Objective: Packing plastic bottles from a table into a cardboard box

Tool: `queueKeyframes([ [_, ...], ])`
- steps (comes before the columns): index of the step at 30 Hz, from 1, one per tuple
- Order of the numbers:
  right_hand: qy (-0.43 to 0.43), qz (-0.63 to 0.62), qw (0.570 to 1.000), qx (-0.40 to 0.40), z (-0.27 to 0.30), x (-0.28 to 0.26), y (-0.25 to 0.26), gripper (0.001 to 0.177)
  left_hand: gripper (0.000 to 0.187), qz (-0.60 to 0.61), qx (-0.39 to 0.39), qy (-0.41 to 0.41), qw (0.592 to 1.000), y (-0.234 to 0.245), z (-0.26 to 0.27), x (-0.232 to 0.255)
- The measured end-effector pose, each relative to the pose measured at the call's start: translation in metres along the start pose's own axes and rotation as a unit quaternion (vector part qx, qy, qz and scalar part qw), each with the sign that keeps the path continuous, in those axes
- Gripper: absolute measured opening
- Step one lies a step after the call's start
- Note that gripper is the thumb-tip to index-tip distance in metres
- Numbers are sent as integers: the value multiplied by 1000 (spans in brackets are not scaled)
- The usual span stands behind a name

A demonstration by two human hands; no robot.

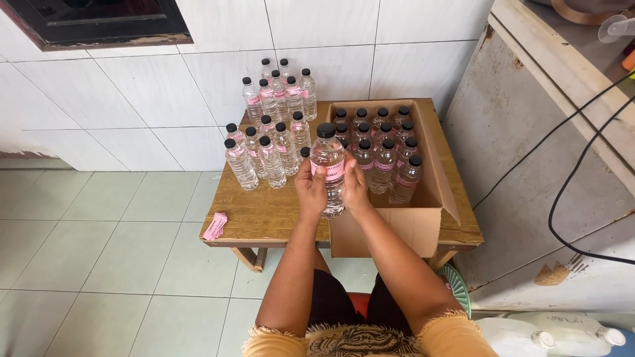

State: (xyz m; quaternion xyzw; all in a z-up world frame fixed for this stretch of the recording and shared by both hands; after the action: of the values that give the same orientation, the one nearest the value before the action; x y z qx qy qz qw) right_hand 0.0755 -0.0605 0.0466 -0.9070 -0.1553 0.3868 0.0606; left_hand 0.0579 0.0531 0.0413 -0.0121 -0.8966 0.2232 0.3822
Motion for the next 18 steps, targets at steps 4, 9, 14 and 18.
queueKeyframes([
  [4, 11, -4, 1000, -7, 1, 23, 6, 57, 30, 3, -4, -1, 1000, 2, -1, -11],
  [9, 6, 6, 1000, 17, -2, 13, -1, 52, 27, -2, 13, 2, 1000, -2, 0, 11],
  [14, -23, -10, 999, 43, 3, 25, 4, 52, 29, -5, 11, 1, 1000, 5, 0, -10],
  [18, 12, -9, 1000, 8, -4, -1, 0, 65, 31, 9, 9, 4, 1000, 7, 1, -22],
])
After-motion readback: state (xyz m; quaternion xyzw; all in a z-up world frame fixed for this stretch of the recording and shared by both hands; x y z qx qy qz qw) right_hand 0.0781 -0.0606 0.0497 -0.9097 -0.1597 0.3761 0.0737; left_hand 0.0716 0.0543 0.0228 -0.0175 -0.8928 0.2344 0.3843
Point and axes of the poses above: each hand's wrist, its own z-axis away from the middle knuckle, its own y-axis out of the back of the hand, x = y × z, the point moved 9 cm from there along -z, towards the middle knuckle
